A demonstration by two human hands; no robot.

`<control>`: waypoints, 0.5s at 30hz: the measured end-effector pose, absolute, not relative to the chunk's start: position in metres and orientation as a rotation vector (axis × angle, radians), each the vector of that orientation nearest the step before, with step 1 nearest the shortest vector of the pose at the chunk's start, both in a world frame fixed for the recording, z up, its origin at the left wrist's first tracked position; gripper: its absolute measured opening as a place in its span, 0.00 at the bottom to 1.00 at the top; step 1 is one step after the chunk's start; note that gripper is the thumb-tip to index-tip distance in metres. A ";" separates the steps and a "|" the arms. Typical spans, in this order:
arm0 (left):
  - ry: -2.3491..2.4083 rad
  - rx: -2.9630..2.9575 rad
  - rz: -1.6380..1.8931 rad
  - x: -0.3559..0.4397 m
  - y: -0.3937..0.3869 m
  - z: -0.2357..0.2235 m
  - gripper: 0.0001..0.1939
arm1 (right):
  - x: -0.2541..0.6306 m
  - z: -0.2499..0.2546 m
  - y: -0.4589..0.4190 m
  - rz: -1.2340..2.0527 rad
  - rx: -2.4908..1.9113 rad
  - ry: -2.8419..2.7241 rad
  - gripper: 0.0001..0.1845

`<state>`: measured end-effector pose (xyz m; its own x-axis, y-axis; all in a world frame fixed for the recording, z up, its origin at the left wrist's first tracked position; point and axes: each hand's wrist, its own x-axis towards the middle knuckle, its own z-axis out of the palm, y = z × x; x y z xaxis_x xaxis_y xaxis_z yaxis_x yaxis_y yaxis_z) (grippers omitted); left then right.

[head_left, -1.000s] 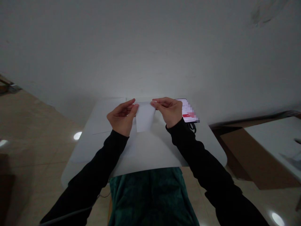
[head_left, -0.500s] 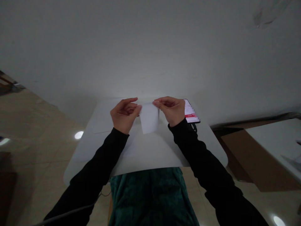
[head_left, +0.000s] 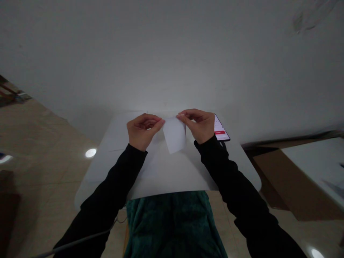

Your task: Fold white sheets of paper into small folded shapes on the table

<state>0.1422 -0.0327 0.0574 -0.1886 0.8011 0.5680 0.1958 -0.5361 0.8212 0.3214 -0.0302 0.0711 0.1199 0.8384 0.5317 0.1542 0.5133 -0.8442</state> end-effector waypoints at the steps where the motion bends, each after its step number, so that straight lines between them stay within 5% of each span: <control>1: 1.140 1.664 1.719 0.140 -0.032 0.058 0.10 | 0.323 0.072 -0.030 0.617 -0.948 -1.419 0.06; 15: 1.062 2.327 0.919 0.129 -0.032 0.060 0.18 | 0.313 0.069 -0.035 0.730 -1.064 -1.671 0.10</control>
<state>0.1288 -0.0322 0.0602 0.4895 0.7784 0.3929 0.5000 -0.6198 0.6049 0.3126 -0.0353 0.0694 -0.1294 0.9008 0.4146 0.3077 0.4340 -0.8468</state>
